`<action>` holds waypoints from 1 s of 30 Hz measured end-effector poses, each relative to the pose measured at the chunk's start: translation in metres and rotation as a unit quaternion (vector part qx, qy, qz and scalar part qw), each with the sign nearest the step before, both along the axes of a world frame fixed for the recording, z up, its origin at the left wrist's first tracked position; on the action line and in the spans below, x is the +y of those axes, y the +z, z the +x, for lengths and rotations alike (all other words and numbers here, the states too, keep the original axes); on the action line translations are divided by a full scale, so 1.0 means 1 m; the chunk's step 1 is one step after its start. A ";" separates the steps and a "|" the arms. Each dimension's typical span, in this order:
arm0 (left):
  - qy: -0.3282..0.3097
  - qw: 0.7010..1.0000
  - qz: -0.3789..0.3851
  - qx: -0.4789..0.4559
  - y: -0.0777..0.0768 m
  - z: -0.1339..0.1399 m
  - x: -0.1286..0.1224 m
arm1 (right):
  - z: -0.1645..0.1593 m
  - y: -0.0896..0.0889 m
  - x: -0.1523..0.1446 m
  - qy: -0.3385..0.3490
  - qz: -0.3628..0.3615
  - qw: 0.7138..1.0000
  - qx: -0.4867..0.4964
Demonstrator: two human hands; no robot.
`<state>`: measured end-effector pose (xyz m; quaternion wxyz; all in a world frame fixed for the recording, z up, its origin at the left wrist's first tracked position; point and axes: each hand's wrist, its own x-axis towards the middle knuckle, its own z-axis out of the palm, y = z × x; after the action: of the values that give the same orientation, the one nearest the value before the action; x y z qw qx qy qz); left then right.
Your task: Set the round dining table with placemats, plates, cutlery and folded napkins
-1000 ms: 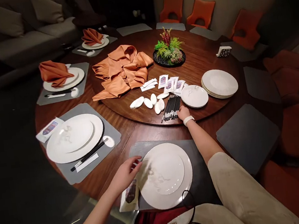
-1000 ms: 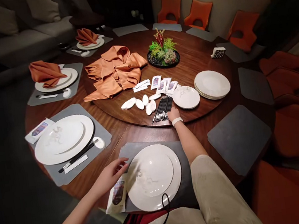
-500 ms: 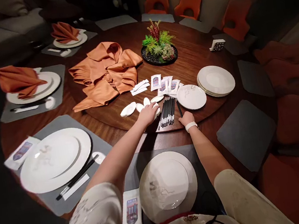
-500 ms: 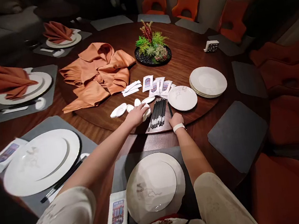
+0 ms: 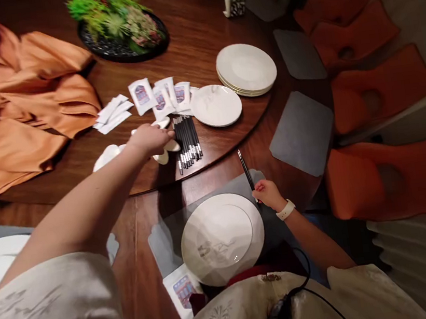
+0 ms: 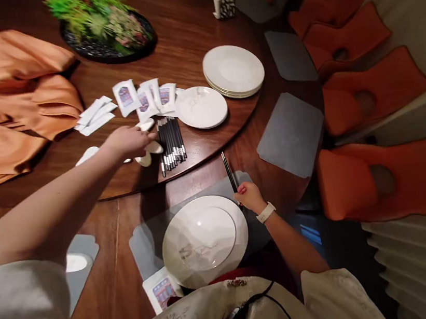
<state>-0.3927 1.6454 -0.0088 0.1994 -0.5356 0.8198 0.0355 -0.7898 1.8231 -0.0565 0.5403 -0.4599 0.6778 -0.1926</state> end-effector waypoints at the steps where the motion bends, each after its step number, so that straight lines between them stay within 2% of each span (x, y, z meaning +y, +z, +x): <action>1: 0.013 1.000 -0.004 -0.021 0.006 -0.003 0.004 | -0.013 0.002 0.017 -0.014 0.004 1.000 -0.011; 4: 0.108 0.993 -0.039 -0.029 0.025 -0.034 0.029 | -0.047 0.002 0.061 -0.039 0.000 0.999 -0.021; 6: 0.163 0.985 -0.038 0.045 0.029 -0.075 0.057 | -0.064 -0.004 0.084 -0.047 -0.014 0.999 -0.012; 7: 0.166 0.981 -0.026 0.098 0.026 -0.101 0.073 | -0.071 -0.009 0.094 -0.049 -0.024 0.999 -0.002; 9: 0.158 0.971 0.037 0.174 0.013 -0.158 0.105 | -0.081 -0.020 0.108 -0.041 -0.045 0.998 0.030; 12: 0.122 0.966 0.083 0.213 -0.023 -0.233 0.144 | -0.090 -0.033 0.121 -0.001 -0.080 0.993 0.083; 15: 0.144 0.954 0.088 0.249 -0.058 -0.275 0.169 | -0.096 -0.040 0.127 0.054 -0.108 0.983 0.135; 18: 0.172 0.945 0.067 0.270 -0.079 -0.286 0.183 | -0.098 -0.043 0.129 0.102 -0.129 0.969 0.184; 21: 0.187 0.934 0.055 0.299 -0.086 -0.285 0.192 | -0.094 -0.046 0.127 0.140 -0.128 0.955 0.226; 26: 0.195 0.943 0.065 0.261 -0.080 -0.283 0.198 | -0.086 -0.046 0.121 0.158 -0.115 0.950 0.245; 30: 0.139 0.954 0.087 0.250 -0.073 -0.281 0.191 | -0.096 -0.043 0.120 0.115 -0.099 0.961 0.230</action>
<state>-0.6737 1.8364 -0.0817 0.0271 -0.5986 0.7547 0.2671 -0.8863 1.9428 -0.0992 0.3407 -0.6174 0.7040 -0.0844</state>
